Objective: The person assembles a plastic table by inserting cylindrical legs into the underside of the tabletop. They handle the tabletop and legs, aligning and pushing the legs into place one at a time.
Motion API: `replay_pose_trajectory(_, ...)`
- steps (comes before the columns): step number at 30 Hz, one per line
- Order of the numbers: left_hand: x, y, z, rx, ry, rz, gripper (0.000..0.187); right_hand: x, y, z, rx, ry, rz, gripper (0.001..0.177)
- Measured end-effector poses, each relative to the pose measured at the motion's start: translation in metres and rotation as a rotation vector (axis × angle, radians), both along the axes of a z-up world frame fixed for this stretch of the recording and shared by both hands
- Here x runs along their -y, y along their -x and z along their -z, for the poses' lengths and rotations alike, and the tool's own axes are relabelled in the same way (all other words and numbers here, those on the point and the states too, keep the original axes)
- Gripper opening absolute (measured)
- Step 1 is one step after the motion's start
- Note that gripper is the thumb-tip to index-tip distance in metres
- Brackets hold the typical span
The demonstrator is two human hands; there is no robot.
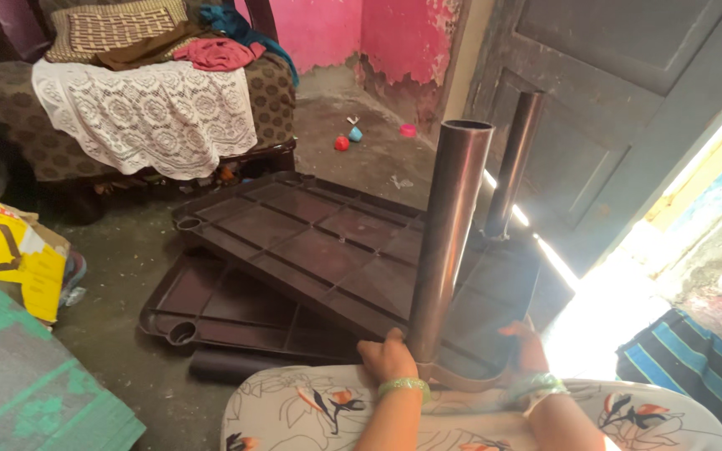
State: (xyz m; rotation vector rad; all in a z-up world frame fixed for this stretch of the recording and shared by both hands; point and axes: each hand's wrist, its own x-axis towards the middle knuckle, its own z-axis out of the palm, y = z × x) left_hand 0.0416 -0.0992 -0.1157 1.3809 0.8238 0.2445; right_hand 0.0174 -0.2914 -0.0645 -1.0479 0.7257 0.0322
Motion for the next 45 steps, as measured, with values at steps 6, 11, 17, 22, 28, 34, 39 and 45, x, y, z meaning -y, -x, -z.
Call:
replay_pose_trajectory(6,0.010,-0.003,-0.005,0.045,0.146,-0.009,0.053,-0.043,0.046,0.020,0.287,0.042,0.118,0.066)
replay_pose_trajectory(11,0.019,-0.009,0.009,0.047,0.199,0.048,0.059,-0.034,0.043,0.043,0.461,-0.138,0.121,0.063)
replay_pose_trajectory(17,-0.038,-0.053,0.021,0.136,0.069,-0.073,0.081,-0.033,0.045,0.029,0.507,-0.158,0.131,0.067)
replay_pose_trajectory(22,-0.081,-0.074,0.001,0.120,0.389,-0.012,0.056,-0.015,0.053,0.012,0.350,-0.132,0.163,0.071)
replay_pose_trajectory(28,-0.051,-0.057,-0.012,0.213,0.220,-0.006,0.044,0.031,0.036,0.017,0.368,-0.090,0.154,0.076)
replay_pose_trajectory(34,-0.043,-0.039,-0.020,0.206,0.208,-0.051,0.042,0.040,0.011,0.008,0.473,-0.078,0.136,0.082)
replay_pose_trajectory(39,-0.041,-0.033,-0.019,0.208,0.228,-0.052,0.045,0.036,0.009,0.006,0.488,-0.037,0.131,0.096)
replay_pose_trajectory(45,-0.018,-0.024,-0.039,0.241,0.293,0.035,0.061,0.074,-0.001,0.023,0.493,0.009,0.175,0.051)
